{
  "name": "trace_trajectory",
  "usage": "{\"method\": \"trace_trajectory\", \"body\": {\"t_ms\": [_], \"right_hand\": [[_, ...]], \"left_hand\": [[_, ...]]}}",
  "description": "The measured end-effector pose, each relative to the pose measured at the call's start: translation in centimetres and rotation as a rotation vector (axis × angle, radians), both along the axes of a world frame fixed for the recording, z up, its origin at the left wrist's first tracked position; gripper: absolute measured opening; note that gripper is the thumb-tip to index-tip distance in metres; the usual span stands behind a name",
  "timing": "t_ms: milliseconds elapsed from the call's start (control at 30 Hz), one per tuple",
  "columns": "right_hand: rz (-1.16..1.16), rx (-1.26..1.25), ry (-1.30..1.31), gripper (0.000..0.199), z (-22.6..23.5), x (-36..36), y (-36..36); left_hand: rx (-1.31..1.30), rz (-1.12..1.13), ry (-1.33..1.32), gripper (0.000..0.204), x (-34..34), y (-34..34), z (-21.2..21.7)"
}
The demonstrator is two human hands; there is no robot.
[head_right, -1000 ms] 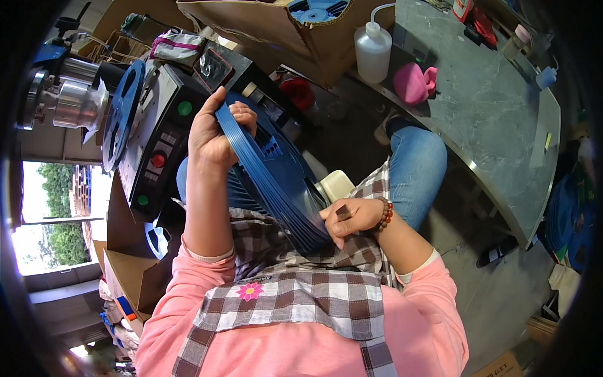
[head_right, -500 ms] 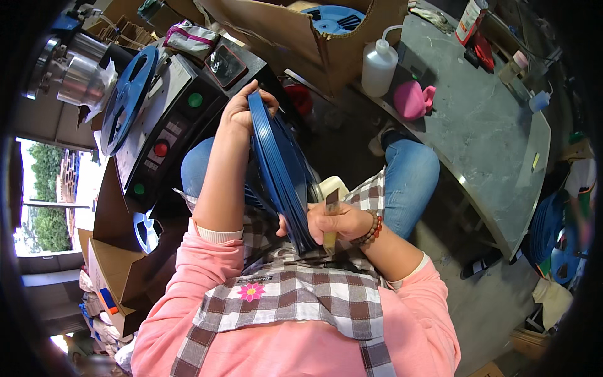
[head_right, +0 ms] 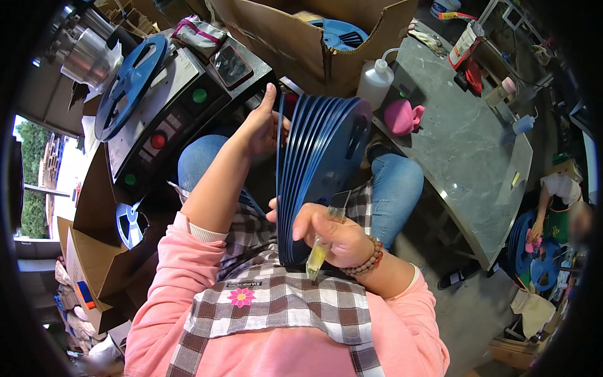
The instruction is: The person sits and uses a utility knife to trim edges on a stack of blue plastic reels, then wipes each reel with a pink cloth. The person places the finished reels into a cardboard box.
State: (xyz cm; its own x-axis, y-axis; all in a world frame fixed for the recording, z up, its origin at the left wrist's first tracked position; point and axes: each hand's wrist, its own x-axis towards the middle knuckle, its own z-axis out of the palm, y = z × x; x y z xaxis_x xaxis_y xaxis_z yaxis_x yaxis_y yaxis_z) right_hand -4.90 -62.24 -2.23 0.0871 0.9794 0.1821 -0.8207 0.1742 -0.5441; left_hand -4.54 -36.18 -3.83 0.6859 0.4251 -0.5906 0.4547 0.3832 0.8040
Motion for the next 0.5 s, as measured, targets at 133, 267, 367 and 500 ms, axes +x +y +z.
{"method": "trace_trajectory", "body": {"t_ms": [133, 267, 367, 500], "right_hand": [[-0.046, 0.062, 0.083, 0.036, 0.7, 0.8, -0.2], [-0.075, 0.097, 0.12, 0.033, 1.4, 1.4, -0.4], [-0.08, 0.118, 0.118, 0.032, 1.5, 1.5, -0.2], [-0.079, 0.15, 0.119, 0.033, 1.2, 1.5, 0.1]], "left_hand": [[0.393, 0.186, -0.119, 0.072, -1.9, -0.7, 0.0], [0.506, 0.134, -0.401, 0.061, -7.1, -3.8, 1.8], [0.427, -0.123, -0.502, 0.064, -10.9, -6.6, 2.1], [0.316, -0.314, -0.522, 0.049, -13.4, -9.0, 2.1]]}}
